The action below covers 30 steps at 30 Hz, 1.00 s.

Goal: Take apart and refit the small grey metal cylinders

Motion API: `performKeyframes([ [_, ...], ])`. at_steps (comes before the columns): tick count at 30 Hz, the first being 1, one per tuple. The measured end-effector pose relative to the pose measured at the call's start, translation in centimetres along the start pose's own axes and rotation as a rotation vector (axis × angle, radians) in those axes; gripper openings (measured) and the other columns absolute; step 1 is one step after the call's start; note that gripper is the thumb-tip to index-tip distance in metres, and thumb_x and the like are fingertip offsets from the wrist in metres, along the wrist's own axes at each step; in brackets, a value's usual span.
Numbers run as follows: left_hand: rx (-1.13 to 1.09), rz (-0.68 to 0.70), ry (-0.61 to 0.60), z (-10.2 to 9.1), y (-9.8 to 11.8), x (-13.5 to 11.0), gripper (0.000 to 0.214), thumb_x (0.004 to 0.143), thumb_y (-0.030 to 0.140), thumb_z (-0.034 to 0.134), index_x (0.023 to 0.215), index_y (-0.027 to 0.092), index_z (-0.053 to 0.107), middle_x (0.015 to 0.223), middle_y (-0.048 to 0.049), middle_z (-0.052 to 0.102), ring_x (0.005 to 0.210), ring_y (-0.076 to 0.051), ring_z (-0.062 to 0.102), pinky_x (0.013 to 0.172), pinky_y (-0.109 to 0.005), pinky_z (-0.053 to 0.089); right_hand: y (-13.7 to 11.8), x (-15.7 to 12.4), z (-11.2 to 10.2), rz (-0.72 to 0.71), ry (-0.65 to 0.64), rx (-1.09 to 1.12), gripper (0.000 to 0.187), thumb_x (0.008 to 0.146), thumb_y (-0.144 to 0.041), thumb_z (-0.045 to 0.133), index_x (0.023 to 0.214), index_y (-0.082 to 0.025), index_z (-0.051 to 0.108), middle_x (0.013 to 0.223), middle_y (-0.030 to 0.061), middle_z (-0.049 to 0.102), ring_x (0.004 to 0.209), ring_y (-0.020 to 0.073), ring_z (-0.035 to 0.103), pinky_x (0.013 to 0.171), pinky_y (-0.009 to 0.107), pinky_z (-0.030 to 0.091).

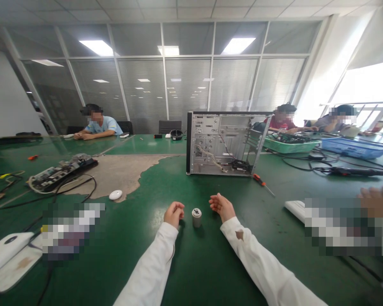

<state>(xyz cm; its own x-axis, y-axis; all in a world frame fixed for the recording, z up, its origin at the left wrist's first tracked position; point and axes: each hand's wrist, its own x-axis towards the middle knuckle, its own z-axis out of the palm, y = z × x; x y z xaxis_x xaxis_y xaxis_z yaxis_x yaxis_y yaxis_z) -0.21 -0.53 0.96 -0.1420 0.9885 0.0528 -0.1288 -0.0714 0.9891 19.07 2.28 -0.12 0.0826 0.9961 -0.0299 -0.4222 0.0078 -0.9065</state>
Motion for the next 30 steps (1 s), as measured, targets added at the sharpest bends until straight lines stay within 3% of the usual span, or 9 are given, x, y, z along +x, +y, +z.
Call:
performKeyframes([
  [7,0.020,0.007,-0.027,0.0,0.1,-0.2,0.008,0.053,0.015,0.047,0.060,0.016,0.050,0.042,0.0057,0.047,0.038,-0.007,0.042,0.039,-0.018,0.030,-0.1,-0.2,0.1,-0.040,-0.059,-0.079,0.033,0.061,-0.044,0.052,0.073,-0.013,0.054,0.062,0.0024,0.058,0.049,0.0085,0.051,0.043,0.020,0.037],
  [12,0.069,0.028,-0.031,0.2,0.0,-0.2,0.007,0.054,0.015,0.049,0.060,0.016,0.051,0.044,0.0049,0.048,0.038,-0.007,0.042,0.039,-0.018,0.030,0.2,-0.4,-0.1,-0.053,-0.348,-0.370,0.029,0.052,-0.018,0.056,0.081,-0.014,0.053,0.072,0.0019,0.060,0.053,0.0085,0.051,0.042,0.019,0.034],
  [15,0.120,0.055,-0.036,0.4,-0.3,-0.4,0.009,0.052,0.012,0.050,0.060,0.017,0.052,0.046,0.0046,0.049,0.040,-0.008,0.043,0.041,-0.019,0.032,0.3,-0.8,0.0,-0.113,-0.470,-0.492,0.034,0.051,-0.011,0.052,0.085,-0.015,0.053,0.076,0.0009,0.059,0.057,0.0074,0.050,0.053,0.022,0.040],
  [18,0.188,0.107,-0.085,0.6,-0.3,-0.8,0.014,0.052,0.008,0.048,0.061,0.017,0.054,0.049,0.0038,0.050,0.043,-0.008,0.044,0.046,-0.020,0.034,0.2,-1.4,0.4,-0.194,-0.521,-0.623,0.036,0.053,-0.007,0.049,0.087,-0.015,0.053,0.079,0.0014,0.059,0.063,0.0086,0.051,0.061,0.024,0.041],
  [22,0.351,0.207,-0.250,0.6,0.4,-1.7,0.028,0.049,0.002,0.046,0.070,0.018,0.055,0.059,0.0023,0.053,0.050,-0.009,0.045,0.049,-0.020,0.033,-0.3,-2.6,1.1,-0.290,-0.578,-0.831,0.041,0.051,-0.005,0.049,0.091,-0.016,0.053,0.079,0.0006,0.058,0.068,0.0110,0.052,0.063,0.025,0.040],
  [25,0.434,0.283,-0.363,0.7,0.9,-2.3,0.034,0.050,0.006,0.054,0.082,0.018,0.053,0.071,-0.0002,0.054,0.057,-0.010,0.047,0.051,-0.021,0.034,-0.6,-3.3,1.5,-0.356,-0.602,-0.912,0.042,0.053,-0.006,0.049,0.093,-0.017,0.051,0.078,-0.0006,0.058,0.070,0.0116,0.052,0.066,0.025,0.040],
  [30,0.515,0.352,-0.306,1.1,1.0,-2.8,0.038,0.048,0.022,0.065,0.083,0.018,0.051,0.075,-0.0018,0.053,0.061,-0.012,0.046,0.052,-0.022,0.033,-0.5,-3.6,1.7,-0.391,-0.637,-0.908,0.045,0.053,-0.006,0.048,0.096,-0.018,0.049,0.084,-0.0001,0.058,0.074,0.0125,0.052,0.069,0.026,0.040],
])
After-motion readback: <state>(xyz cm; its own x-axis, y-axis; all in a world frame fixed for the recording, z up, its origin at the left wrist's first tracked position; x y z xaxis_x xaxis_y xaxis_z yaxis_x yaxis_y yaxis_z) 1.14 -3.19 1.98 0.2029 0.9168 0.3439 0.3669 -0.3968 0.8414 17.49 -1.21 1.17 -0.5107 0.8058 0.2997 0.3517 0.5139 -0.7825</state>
